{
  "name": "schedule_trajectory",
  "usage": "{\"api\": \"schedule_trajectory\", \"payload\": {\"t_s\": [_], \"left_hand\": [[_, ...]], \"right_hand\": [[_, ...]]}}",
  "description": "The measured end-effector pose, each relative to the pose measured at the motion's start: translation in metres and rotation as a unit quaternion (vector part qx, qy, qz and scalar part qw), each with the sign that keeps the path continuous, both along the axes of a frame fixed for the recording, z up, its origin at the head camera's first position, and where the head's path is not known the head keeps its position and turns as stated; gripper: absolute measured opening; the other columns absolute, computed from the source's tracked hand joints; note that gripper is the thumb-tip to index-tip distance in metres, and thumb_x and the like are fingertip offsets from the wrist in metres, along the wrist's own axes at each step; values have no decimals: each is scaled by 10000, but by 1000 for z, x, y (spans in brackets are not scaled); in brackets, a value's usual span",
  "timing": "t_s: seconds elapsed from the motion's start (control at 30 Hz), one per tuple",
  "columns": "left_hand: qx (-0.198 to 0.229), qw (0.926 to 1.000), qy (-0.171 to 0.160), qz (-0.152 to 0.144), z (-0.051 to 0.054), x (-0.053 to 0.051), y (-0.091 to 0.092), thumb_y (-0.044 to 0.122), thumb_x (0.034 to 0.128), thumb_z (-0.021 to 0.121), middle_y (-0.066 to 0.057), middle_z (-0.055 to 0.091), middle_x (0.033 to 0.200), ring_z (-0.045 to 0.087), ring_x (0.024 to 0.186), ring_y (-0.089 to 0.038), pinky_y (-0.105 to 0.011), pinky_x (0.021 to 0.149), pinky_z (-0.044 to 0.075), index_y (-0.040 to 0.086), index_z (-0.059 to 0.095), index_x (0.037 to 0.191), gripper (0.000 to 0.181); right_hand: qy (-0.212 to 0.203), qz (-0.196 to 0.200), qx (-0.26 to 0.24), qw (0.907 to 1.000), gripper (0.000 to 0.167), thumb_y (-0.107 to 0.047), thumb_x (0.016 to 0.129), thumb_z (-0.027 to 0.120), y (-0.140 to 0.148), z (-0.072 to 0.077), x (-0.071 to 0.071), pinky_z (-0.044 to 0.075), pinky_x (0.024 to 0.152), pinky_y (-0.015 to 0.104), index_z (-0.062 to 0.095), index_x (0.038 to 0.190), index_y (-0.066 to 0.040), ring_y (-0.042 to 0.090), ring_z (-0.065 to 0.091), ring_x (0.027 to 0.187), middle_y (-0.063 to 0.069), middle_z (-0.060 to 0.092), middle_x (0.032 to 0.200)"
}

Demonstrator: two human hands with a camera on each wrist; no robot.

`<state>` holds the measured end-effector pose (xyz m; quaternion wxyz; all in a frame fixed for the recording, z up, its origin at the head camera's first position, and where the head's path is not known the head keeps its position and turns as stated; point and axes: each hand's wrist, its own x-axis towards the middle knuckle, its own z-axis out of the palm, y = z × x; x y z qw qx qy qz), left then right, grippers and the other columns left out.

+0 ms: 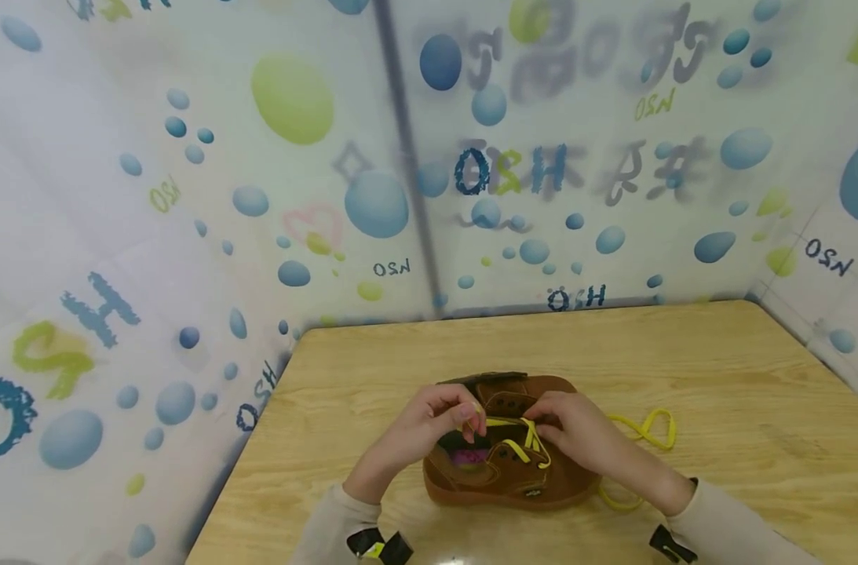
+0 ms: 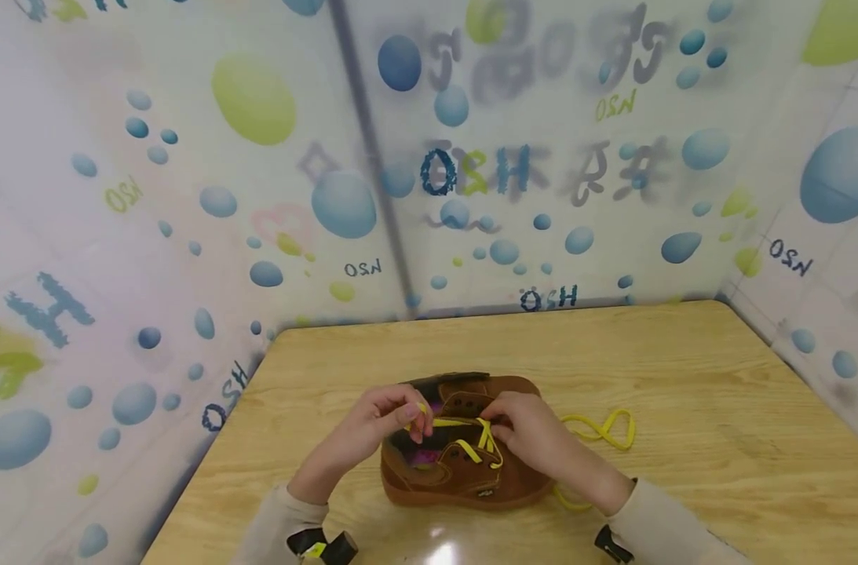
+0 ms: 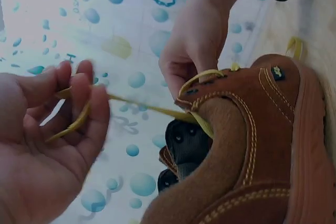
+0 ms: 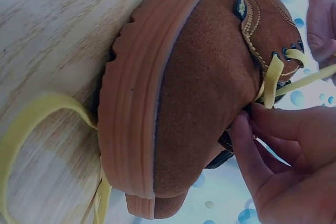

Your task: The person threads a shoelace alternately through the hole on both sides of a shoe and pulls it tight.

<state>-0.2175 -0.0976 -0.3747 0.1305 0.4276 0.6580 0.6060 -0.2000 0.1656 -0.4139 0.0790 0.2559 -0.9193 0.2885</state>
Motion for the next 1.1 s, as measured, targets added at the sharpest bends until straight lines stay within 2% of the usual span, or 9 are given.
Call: {"api": "schedule_trajectory", "payload": {"t_s": [0.2,0.33,0.5,0.57,0.67,0.8,0.9,1.0,1.1], "left_hand": [[672,9968,172,390,12,4,-4,146,1073,384,-203,569,838,583,752,-112,-284,683,538,-45,534,853,328],[279,9974,188,633,11,3,-4,158,1067,416,-258,565,822,571,721,-170,-284,689,539,-42,561,854,326],[-812,9888,281,1217,4,2,0,244,1040,510,-99,477,659,443,599,-62,-227,605,433,41,539,758,349],[-1456,9746,589,1597,-1,2,2,280,1013,568,-20,389,612,346,548,-37,-206,566,352,83,509,735,345],[-2622,9350,1333,1981,-7,3,5,311,954,664,62,418,607,287,503,-14,-177,540,306,139,545,813,252],[-3861,8751,2264,1839,-11,7,11,334,911,717,76,614,630,331,455,13,-161,483,324,194,672,941,150],[-4162,8532,2657,1680,-12,9,14,343,927,693,118,645,621,354,456,39,-144,467,322,213,747,879,149],[-3826,8765,2452,1585,-12,9,15,317,956,654,105,650,611,331,431,60,-126,450,297,211,764,851,185],[-3003,9255,1821,1419,-8,9,12,295,978,624,20,664,657,264,403,51,-135,437,265,176,745,848,213]], "right_hand": [[327,-79,160,9993,159,-39,847,740,-3,-1,0,560,736,289,759,975,-130,177,679,867,-27,724,944],[187,-152,113,9996,189,-42,851,738,-2,-1,3,554,730,276,744,1020,-127,162,677,873,-11,727,997],[-84,1,-74,9999,239,-56,855,739,4,1,8,531,692,232,713,1087,-107,98,652,826,22,719,1056],[-111,71,-65,9999,245,-66,857,740,5,1,8,528,690,225,708,1098,-98,81,647,815,27,716,1058],[-156,62,30,9999,245,-86,864,738,6,1,9,532,697,231,706,1108,-83,92,652,818,30,714,1055],[-135,-172,286,9994,229,-126,863,746,5,0,12,557,738,299,720,1087,-82,160,679,873,18,720,1027],[12,-343,577,9977,195,-157,863,748,2,0,15,563,755,344,736,1045,-87,180,683,878,-5,716,967],[365,-473,962,9936,140,-175,858,752,-3,-2,20,553,726,331,743,970,-92,154,654,812,-27,684,881],[799,-676,1460,9837,104,-192,847,764,-8,-5,24,531,681,296,736,894,-104,129,604,761,-37,634,814]]}}
